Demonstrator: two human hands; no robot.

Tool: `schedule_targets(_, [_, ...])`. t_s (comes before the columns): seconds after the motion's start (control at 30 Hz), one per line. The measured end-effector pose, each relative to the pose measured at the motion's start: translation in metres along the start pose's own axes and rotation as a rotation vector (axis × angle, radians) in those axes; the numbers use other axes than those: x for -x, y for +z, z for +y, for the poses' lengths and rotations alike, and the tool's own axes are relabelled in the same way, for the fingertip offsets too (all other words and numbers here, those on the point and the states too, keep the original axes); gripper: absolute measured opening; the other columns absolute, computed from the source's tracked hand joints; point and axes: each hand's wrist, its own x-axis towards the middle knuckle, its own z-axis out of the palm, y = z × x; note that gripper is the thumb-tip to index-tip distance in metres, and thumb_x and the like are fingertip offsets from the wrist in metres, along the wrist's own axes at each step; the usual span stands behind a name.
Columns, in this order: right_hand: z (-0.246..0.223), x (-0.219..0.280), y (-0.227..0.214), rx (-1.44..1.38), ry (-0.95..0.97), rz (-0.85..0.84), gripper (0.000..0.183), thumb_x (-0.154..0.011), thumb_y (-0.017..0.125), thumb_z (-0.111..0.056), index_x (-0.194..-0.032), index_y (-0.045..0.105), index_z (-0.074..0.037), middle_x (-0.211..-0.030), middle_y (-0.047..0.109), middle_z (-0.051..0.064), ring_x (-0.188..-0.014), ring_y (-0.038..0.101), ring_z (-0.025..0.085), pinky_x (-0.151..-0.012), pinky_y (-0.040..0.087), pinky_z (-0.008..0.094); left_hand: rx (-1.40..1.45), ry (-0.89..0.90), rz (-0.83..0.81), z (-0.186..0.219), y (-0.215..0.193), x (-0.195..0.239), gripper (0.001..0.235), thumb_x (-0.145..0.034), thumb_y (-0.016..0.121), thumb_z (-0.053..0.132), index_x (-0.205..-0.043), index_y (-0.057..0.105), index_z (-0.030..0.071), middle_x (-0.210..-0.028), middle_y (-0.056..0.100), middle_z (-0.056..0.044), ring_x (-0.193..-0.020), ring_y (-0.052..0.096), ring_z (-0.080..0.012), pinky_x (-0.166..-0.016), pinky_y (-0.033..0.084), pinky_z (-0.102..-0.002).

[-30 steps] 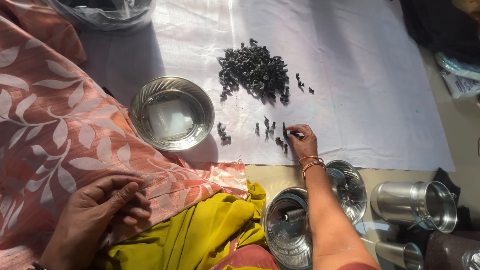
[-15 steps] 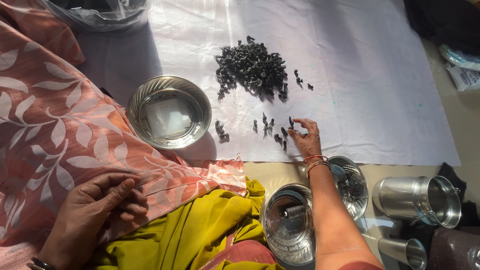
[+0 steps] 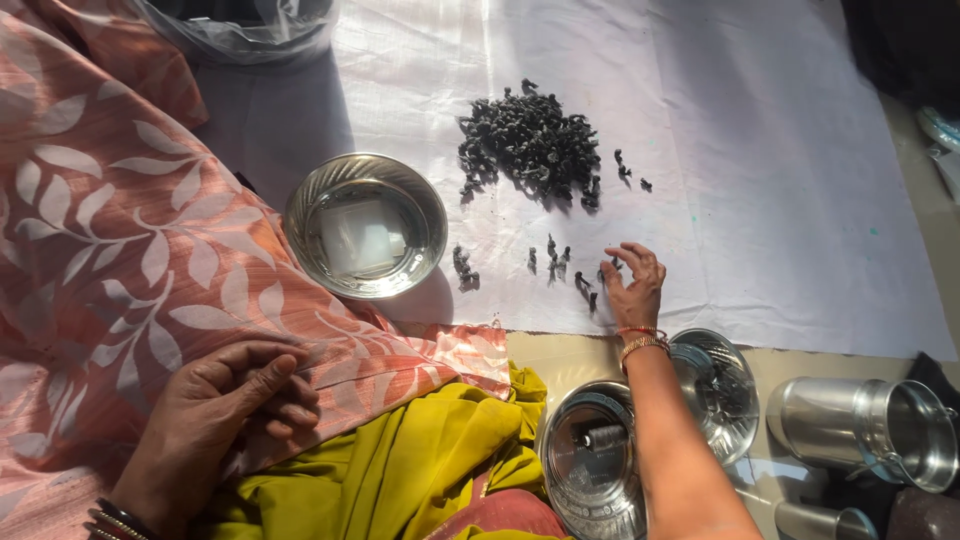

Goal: The person sits on the floor and sorts a pile of small, dark, dried items spread on a white sheet. They pick up the items by hand, separate them, and place them into a metal bowl.

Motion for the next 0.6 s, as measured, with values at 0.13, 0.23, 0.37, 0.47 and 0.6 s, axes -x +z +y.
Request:
schedule_targets(0.13, [-0.022,0.011,0.002,0.037,-0.21,-0.055,0.047,-0.09,0.075,-0.04,-0.13,0.063,-0.018,-0.141,0.055,0.006,-0.133,0.045,0.031,-0.112,0.035,0.049,0.025,-0.039,-0.005,0.001,0.001,-0.001,0.03,-0.093,0.062,0.017,-0.114,0.069,-0.003,-0.084,0.074,-0.016,-0.062,0.069,-0.0183,-0.048,0.054,-0.028])
schedule_targets(0.23, [-0.026,0.011,0.017,0.151,-0.436,-0.13,0.056,-0.094,0.065,-0.041,-0.144,0.05,-0.019,-0.151,0.046,0.009,-0.14,0.04,0.033,-0.119,0.022,0.055,0.032,-0.051,0.004,-0.001,0.002,0.0,0.03,-0.092,0.062,0.017,-0.114,0.069,-0.003,-0.083,0.073,-0.016,-0.061,0.069,-0.0192,-0.048,0.054,-0.028])
schedule_targets(0.37, [-0.018,0.005,0.037,0.213,-0.441,-0.195,0.033,-0.102,0.056,-0.029,-0.135,0.054,-0.023,-0.149,0.05,0.002,-0.144,0.041,0.025,-0.126,0.018,0.053,0.06,-0.02,-0.031,-0.004,0.0,-0.001,0.03,-0.093,0.064,0.017,-0.114,0.07,-0.003,-0.083,0.073,-0.015,-0.061,0.069,-0.0175,-0.048,0.054,-0.027])
schedule_targets(0.47, [-0.004,0.0,0.04,0.239,-0.332,-0.226,0.026,-0.106,0.053,-0.028,-0.129,0.054,-0.017,-0.14,0.051,0.005,-0.143,0.041,0.026,-0.128,0.018,0.052,0.038,-0.013,-0.041,-0.002,0.0,0.0,0.03,-0.092,0.063,0.016,-0.114,0.069,-0.003,-0.083,0.074,-0.017,-0.063,0.071,-0.0195,-0.05,0.055,-0.028])
schedule_targets(0.6, [-0.013,-0.003,0.035,0.33,-0.24,-0.167,0.024,-0.106,0.053,-0.028,-0.127,0.054,-0.017,-0.139,0.052,0.006,-0.141,0.042,0.026,-0.127,0.018,0.051,0.08,-0.023,-0.052,0.001,0.001,0.002,0.031,-0.092,0.064,0.017,-0.114,0.069,-0.003,-0.082,0.073,-0.016,-0.063,0.071,-0.019,-0.049,0.055,-0.028])
